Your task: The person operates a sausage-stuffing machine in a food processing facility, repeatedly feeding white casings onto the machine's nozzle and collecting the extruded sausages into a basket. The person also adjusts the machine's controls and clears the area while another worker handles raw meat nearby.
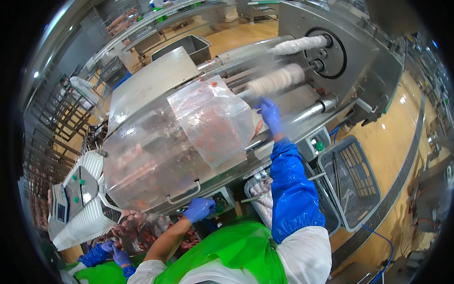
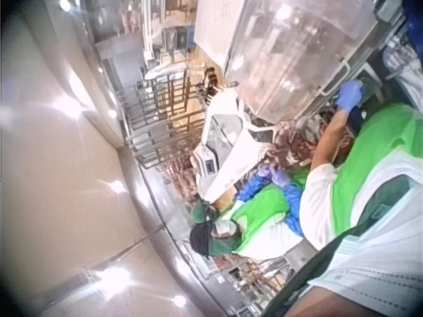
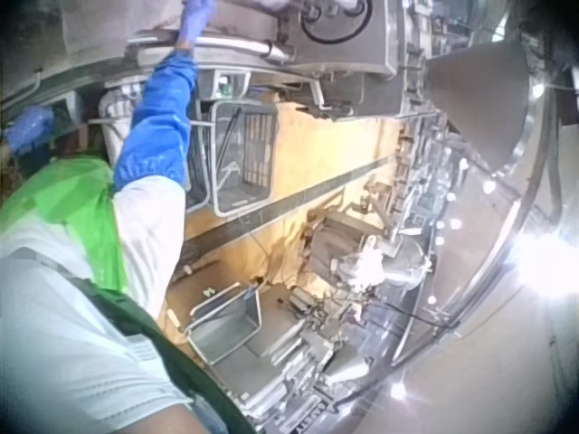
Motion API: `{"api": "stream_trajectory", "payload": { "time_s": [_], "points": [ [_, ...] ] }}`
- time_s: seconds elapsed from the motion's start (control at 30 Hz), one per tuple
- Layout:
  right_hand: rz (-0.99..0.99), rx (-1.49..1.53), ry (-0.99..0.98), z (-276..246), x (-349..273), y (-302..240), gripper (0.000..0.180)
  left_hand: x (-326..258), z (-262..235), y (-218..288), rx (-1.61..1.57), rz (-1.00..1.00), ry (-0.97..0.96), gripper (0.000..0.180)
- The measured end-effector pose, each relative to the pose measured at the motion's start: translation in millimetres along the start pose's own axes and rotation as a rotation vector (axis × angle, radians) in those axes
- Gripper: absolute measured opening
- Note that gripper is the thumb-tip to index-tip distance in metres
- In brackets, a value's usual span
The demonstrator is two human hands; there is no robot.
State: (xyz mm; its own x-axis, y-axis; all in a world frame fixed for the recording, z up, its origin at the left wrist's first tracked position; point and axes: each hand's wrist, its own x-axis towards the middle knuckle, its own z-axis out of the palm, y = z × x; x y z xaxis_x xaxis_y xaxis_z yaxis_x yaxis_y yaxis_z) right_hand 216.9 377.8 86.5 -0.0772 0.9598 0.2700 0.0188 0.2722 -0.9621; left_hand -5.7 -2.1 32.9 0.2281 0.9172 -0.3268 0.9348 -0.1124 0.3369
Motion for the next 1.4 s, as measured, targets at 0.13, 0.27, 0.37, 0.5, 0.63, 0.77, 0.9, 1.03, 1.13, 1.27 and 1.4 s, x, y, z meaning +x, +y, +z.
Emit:
{"api": "stream_trajectory", "payload": {
  "time_s": [0.13, 0.27, 0.37, 0.5, 0.63, 0.77, 0.9, 1.03, 1.13, 1.27, 1.4],
  "points": [
    [0.0, 0.123, 0.033, 10.5, 29.5, 28.3, 0.019, 0.8, 3.5, -1.4, -0.098, 0.016, 0.001, 0.017],
    [-0.249, 0.077, -0.04, 38.9, 8.7, 27.6, 0.016, -1.7, 4.1, -4.3, -0.056, 0.015, -0.007, 0.017],
    [-0.196, -0.098, -0.113, 15.1, 25.1, 25.0, 0.013, -3.2, 10.9, -10.3, -0.012, 0.036, 0.022, 0.017],
    [-0.024, -0.009, -0.045, -42.7, 56.9, 35.7, 0.013, -2.2, 7.1, -6.2, -0.133, 0.051, 0.023, 0.017],
    [-0.087, -0.036, -0.163, -2.0, 37.3, 21.4, 0.018, -4.3, 9.5, -8.0, -0.109, 0.01, 0.009, 0.018],
    [0.011, -0.063, -0.124, -28.1, 49.0, 15.9, 0.016, -2.4, 12.8, -7.2, -0.1, -0.047, -0.012, 0.02],
    [-0.115, 0.024, -0.026, -72.4, 77.2, 28.5, 0.017, -2.0, -11.4, 9.7, -0.253, -0.128, -0.114, 0.019],
    [-0.171, -0.156, -0.177, -50.7, 77.6, 68.5, 0.016, -2.8, -0.3, 2.9, -0.244, -0.121, -0.085, 0.019],
    [0.036, 0.081, -0.146, -113.2, 105.5, 82.1, 0.025, -1.4, 2.2, 1.9, -0.209, -0.089, -0.09, 0.018],
    [0.622, 0.701, 0.255, -129.6, 151.5, 41.4, 0.039, -10.7, 3.7, 6.8, -0.179, -0.145, -0.022, 0.017],
    [0.155, 0.695, -0.166, -163.3, 202.9, 50.3, 0.032, 3.7, 13.9, -5.6, -0.218, -0.037, -0.012, 0.018]
  ]
}}
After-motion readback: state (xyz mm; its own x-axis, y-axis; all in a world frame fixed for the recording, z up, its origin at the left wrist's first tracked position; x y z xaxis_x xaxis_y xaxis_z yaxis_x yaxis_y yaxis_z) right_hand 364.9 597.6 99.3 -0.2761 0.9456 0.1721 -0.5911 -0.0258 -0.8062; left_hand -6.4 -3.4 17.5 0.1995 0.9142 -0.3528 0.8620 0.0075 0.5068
